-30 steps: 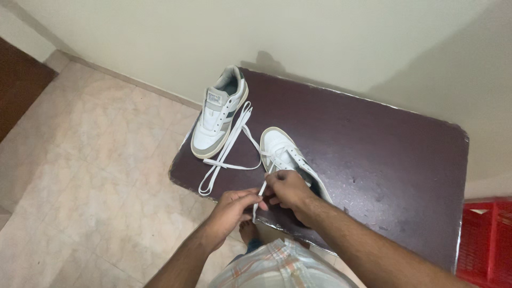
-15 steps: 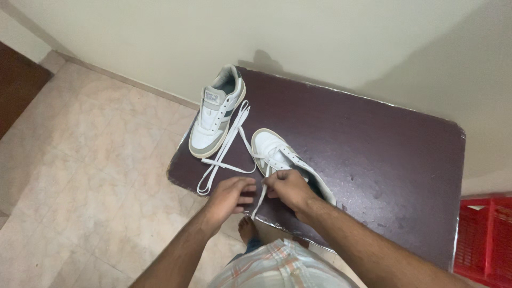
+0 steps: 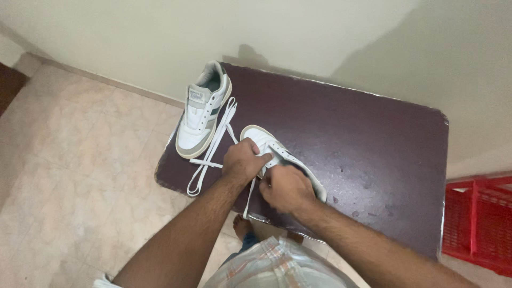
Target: The person threads white shoelaces through the eyelets of a white sneaker placed on a table. They pull the laces through each eyelet in sequence, adjusting the length and tension as they work.
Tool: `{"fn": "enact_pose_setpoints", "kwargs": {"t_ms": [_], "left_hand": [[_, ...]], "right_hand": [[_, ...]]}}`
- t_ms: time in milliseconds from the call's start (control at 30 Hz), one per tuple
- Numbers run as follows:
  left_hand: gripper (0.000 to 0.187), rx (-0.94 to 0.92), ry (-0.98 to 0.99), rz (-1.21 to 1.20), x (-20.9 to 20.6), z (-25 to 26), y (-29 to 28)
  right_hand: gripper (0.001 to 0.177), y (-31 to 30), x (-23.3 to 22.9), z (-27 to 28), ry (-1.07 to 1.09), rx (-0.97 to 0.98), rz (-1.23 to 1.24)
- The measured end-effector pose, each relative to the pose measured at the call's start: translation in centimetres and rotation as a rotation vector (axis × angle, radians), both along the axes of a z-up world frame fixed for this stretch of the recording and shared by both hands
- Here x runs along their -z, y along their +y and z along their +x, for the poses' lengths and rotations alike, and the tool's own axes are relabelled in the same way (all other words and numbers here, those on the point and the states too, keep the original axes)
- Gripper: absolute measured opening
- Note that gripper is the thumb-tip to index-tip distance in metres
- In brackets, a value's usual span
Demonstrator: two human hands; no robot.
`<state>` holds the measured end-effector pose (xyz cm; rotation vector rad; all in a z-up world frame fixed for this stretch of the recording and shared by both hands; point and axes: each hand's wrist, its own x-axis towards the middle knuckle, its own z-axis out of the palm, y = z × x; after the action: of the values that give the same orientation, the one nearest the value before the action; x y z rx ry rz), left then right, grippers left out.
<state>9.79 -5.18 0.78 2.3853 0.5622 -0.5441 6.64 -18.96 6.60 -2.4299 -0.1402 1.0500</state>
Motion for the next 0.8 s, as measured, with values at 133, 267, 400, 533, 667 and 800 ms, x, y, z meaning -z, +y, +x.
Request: {"fn": "enact_pose_setpoints", "kwargs": {"t_ms": [133,267,400,533,667,800], "left_hand": [[0.031,-0.075,-0.187,-0.069,2.3,-0.6,0.4],[0.022,-0.14,-0.299,-0.172,4.0,-2.5,1.1],[0.019,-0.117,-0.189,-0.164,3.2,-3.4,1.0],[0.021,0.027,-0.324,-0.05,1.1,-3.8,0.6],[0.024,0.148,-0.209,0.06,0.3,-3.3,0.3],[0.025,0.161,-0.071,0.016,3.1,-3.0,0.5]], "right_hand": [[0.026,-0.7,-0.3,2.3,-0.379,-0.002,0.066],[0.032,-0.6,1.4,5.2,-0.521,-0.143,0.176],[0.036,0.4,2.4,7.6,-0.469,-0.435,0.007],[0.026,1.0,2.1,9.2,-0.359,-0.555,-0.082],[0.021,1.4,2.2,10.1,-0.361,-0.647,-0.06],[0.025,0.2,2.9,10.9,-0.387,-0.654,0.169]]}}
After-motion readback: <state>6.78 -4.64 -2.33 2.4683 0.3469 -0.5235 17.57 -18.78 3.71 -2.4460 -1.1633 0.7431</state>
